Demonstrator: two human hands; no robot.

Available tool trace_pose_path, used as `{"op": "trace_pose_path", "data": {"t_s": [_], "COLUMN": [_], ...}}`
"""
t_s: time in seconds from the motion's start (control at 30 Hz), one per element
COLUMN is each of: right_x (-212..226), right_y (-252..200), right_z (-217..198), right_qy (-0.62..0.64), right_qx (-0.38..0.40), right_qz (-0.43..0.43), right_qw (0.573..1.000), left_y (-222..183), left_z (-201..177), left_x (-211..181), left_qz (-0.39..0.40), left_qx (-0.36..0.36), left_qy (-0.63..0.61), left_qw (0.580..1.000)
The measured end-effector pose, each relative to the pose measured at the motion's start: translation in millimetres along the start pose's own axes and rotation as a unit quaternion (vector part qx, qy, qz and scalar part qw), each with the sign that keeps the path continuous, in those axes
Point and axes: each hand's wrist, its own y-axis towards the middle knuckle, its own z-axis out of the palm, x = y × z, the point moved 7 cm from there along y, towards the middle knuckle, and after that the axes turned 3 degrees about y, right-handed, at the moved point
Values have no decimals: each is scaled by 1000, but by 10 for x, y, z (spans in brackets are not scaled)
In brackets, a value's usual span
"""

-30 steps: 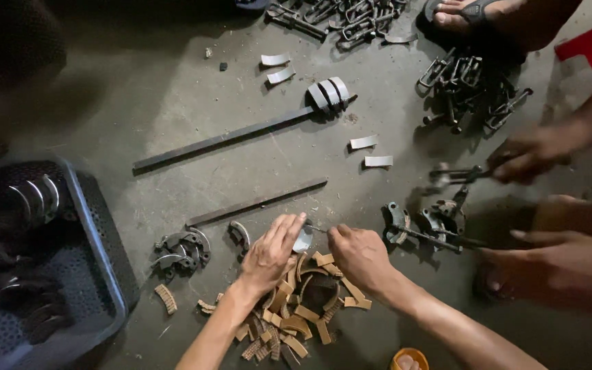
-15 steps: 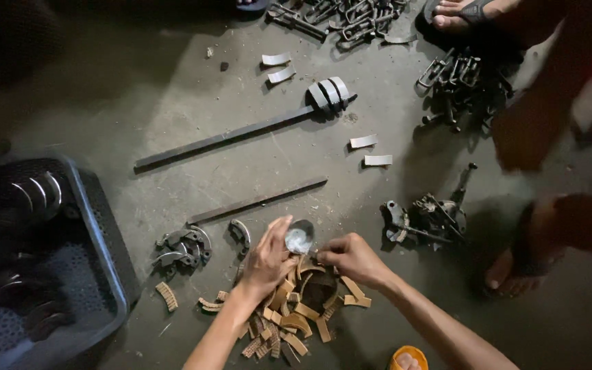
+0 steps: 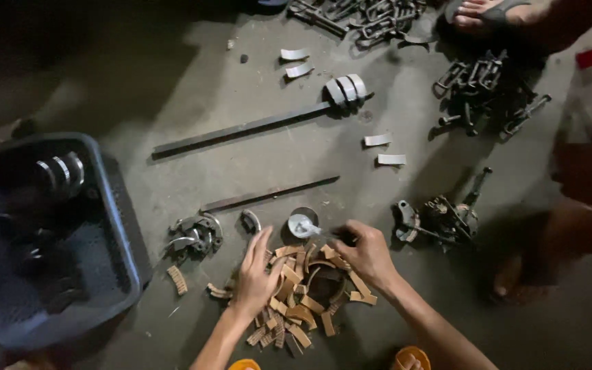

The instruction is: Applying adhesive strips to metal components using an applicator tool and glue

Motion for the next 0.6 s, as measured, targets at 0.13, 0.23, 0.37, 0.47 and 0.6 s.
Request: {"op": "trace_pose_path", "data": {"t_s": [0.13, 0.23, 0.37, 0.47, 0.6], "right_x": [103, 74, 126, 234, 596], "right_y": [-4, -19, -62, -130, -275], "right_z": [73, 173, 194, 147, -5], "right_qy": [-126, -194, -252, -275, -242], "right_qx": [-7, -16, -28, -62, -73], "right_qz": [-118, -181, -222, -235, -244], "right_qw": [985, 964, 942, 930, 936], "left_y": [-548, -848, -877, -445, 19], "left_z": [-540, -804, -661, -439, -35], "left_x": [-65, 131, 511, 516, 865], "left_qz": [-36, -119, -109, -107, -118], "left_qx": [-75, -117, -88, -60, -17], "left_qy": [36, 42, 94, 92, 95], "left_qw": [996, 985, 986, 988, 988]}}
